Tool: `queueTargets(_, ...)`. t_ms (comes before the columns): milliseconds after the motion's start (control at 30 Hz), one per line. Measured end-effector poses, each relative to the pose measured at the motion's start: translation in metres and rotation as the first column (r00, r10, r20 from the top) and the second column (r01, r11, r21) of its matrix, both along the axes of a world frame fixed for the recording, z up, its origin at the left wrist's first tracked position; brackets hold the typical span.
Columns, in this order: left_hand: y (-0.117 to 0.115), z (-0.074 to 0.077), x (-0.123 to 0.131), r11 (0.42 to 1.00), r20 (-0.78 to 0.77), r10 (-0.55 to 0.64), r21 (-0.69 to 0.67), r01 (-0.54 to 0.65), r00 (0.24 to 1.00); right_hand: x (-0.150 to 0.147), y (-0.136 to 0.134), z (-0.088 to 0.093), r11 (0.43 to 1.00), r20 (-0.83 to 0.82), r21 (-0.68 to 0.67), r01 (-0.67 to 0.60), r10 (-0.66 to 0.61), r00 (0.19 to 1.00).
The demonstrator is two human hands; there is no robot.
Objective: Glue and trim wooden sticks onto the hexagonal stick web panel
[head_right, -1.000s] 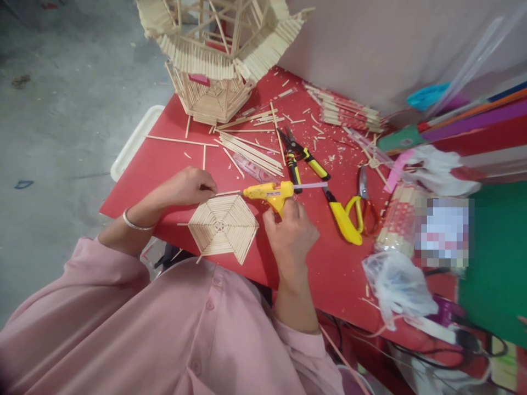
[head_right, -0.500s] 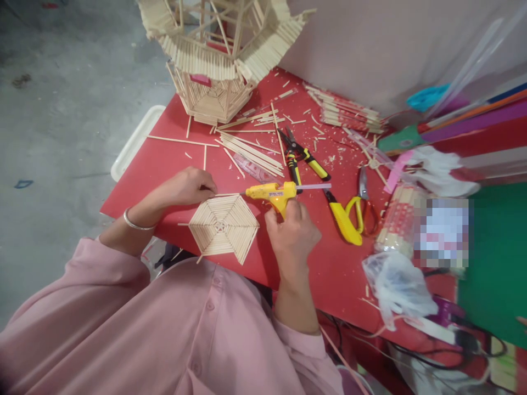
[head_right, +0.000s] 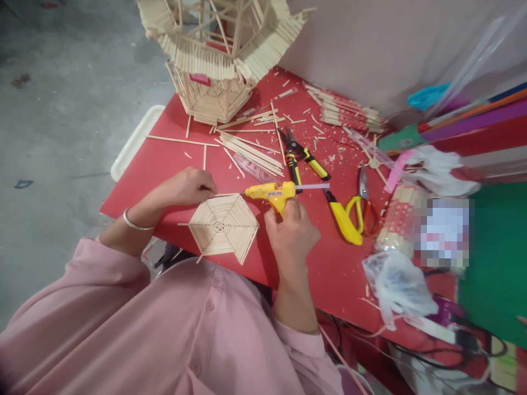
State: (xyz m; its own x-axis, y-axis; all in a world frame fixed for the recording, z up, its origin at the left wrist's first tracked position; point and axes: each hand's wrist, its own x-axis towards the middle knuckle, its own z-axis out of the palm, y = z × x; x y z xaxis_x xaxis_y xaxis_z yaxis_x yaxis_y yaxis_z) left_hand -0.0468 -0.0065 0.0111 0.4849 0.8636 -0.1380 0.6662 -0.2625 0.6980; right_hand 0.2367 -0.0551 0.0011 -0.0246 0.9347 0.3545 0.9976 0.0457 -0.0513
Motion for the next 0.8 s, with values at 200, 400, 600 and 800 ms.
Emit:
queueTargets(200,0.0013,0.0006,-0.0001,1.000,0.054,0.009,-0.023,-0.007,0.999,0.0002,0.0002,-0.0001,1.000,0.001,-0.010,0.019,-0.019,1.000)
queueTargets(400,0.0017,0.0021,-0.0008,0.999,0.038,-0.031,-0.028,0.032,0.999,-0.0002,0.0001,0.0002,1.000,0.007,-0.005,0.010,-0.010,1.000)
queueTargets(600,0.0020,0.0016,0.0001,0.999,0.018,-0.037,-0.013,0.037,0.999,-0.0009,-0.0005,0.0013,1.000,0.012,-0.007,0.012,-0.012,1.000)
queueTargets(800,0.0021,0.0018,-0.0012,0.999,0.009,-0.047,-0.003,0.047,0.999,-0.0001,0.0008,-0.0012,1.000,0.018,-0.001,0.003,-0.003,1.000)
